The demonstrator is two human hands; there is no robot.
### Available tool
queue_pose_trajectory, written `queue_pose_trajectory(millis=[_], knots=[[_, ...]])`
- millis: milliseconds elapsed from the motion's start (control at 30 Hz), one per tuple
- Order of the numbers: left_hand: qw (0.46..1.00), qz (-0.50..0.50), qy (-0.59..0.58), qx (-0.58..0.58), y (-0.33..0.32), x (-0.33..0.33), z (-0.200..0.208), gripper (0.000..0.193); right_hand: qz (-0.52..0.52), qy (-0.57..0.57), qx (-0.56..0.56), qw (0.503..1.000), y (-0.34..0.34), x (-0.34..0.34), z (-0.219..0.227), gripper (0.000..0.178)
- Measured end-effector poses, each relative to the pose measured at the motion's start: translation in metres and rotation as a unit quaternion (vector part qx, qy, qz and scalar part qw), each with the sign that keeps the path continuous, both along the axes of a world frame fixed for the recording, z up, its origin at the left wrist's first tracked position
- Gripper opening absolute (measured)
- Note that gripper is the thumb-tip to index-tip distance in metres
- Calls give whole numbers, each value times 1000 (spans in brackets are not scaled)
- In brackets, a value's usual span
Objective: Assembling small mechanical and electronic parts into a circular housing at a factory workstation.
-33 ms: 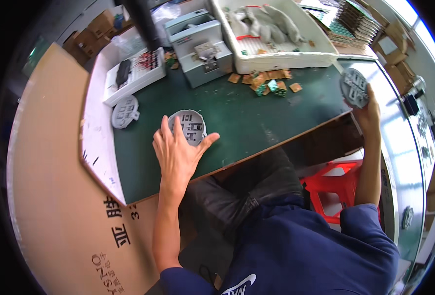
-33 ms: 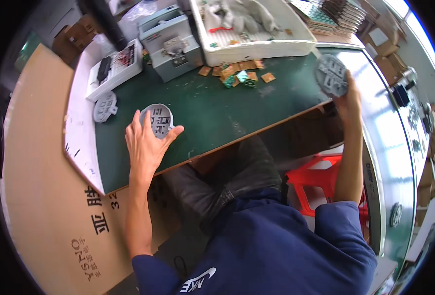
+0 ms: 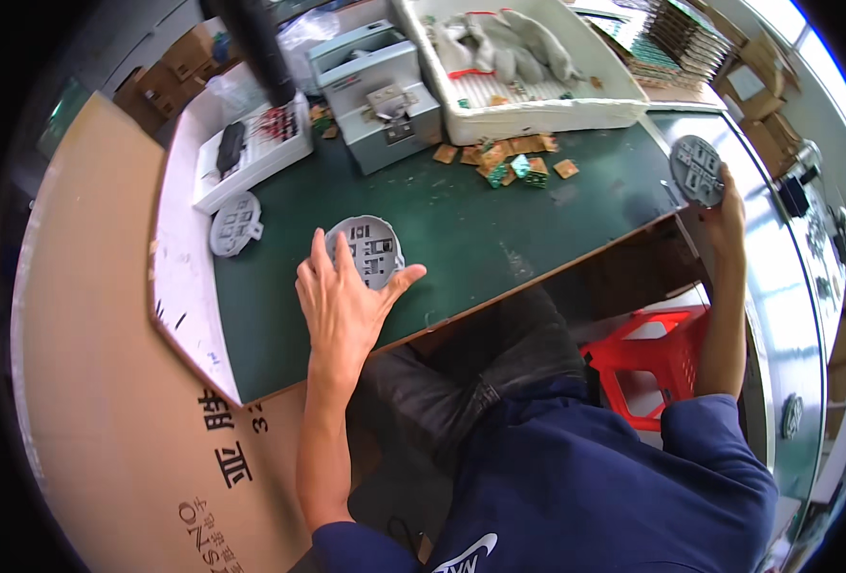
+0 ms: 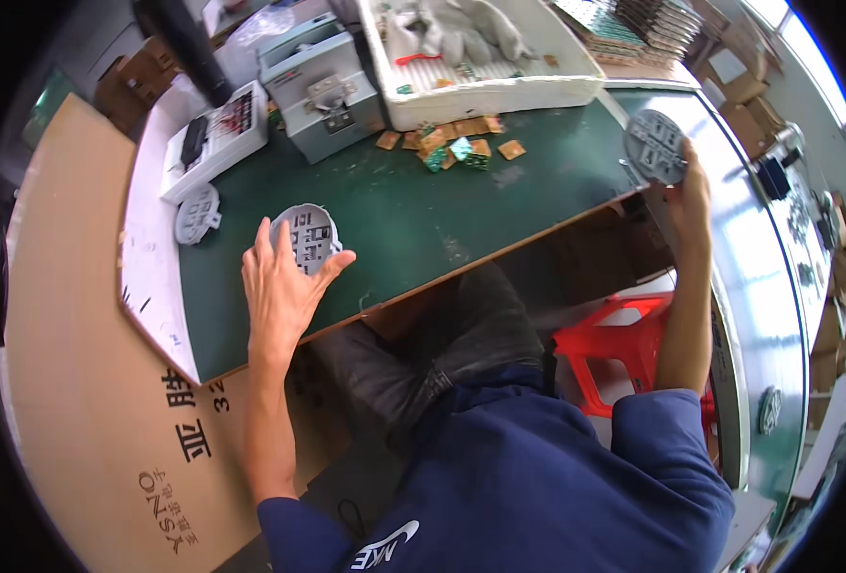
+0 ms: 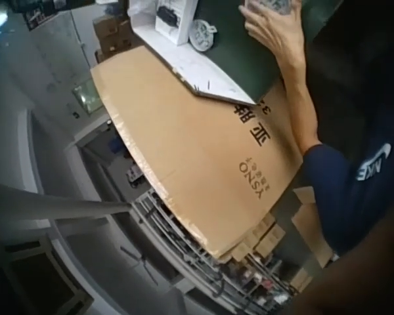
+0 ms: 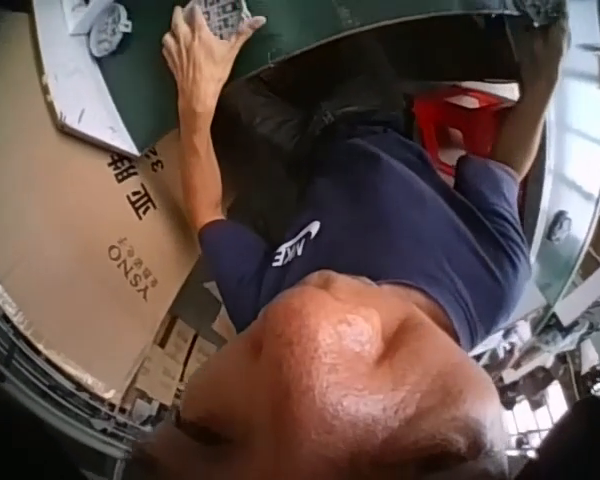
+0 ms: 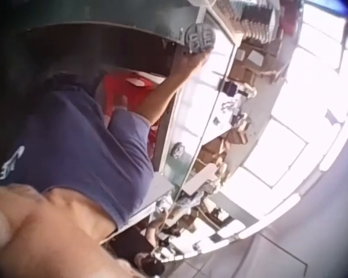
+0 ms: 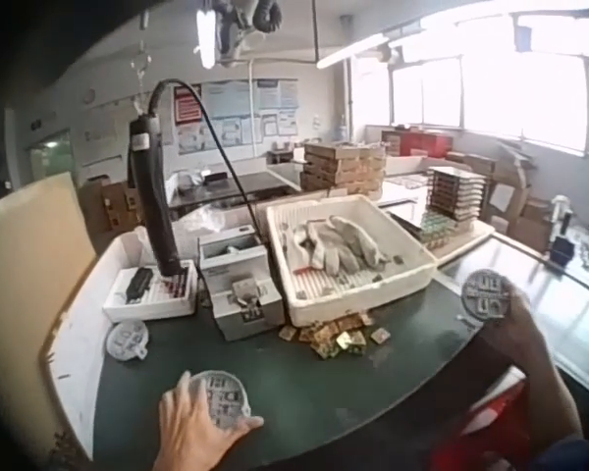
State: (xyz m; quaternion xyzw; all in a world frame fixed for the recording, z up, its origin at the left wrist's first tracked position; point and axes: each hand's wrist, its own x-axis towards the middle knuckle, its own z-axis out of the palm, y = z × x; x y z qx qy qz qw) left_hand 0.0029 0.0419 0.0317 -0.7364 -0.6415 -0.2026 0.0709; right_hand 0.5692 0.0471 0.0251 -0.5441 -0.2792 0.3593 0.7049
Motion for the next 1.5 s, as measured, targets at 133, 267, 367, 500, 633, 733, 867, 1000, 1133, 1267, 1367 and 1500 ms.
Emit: queue_pose_trajectory(millis=[133, 267, 367, 500, 633, 733, 867, 1000, 1133, 1267, 1367, 1500], knots=[[992, -14, -7, -122, 1, 13, 29, 107, -161, -189, -134, 959, -37, 141, -23, 50], [987, -114, -29, -112, 24, 5, 35, 110, -314, -631, -460, 539, -67, 247, -36, 56], [971, -167, -57, -162, 31, 12, 29, 113, -317, -738, -248, 542, -47, 174, -13, 46], [960, -177, -137, -169, 37, 13, 16, 106, 99, -580, -33, 808, 8, -92, 49, 39], [965, -170, -169, -111, 27, 19, 15, 94, 188, -694, 143, 680, 34, -186, 13, 43], [966, -170, -183, -63, 3, 7, 8, 90, 169, -712, 137, 668, 45, -204, -13, 43], [780, -226, -560, -162, -33, -24, -6, 91, 143, -673, 145, 711, 45, -214, -25, 38], [478, -256, -823, -171, -49, -39, -20, 91, 142, -684, 126, 704, 41, -222, -24, 28], [324, -247, -895, -179, -58, -50, -25, 90, 169, -669, 91, 718, 29, -235, -19, 28], [283, -263, -903, -190, -62, -58, -28, 93, 316, -423, -28, 849, -3, -259, -1, 34], [304, -264, -895, -191, -62, -58, -26, 94, 393, -484, 33, 781, -12, -277, -1, 36], [344, -268, -879, -193, -63, -58, -25, 93, 368, -553, 16, 748, -16, -283, 0, 37]])
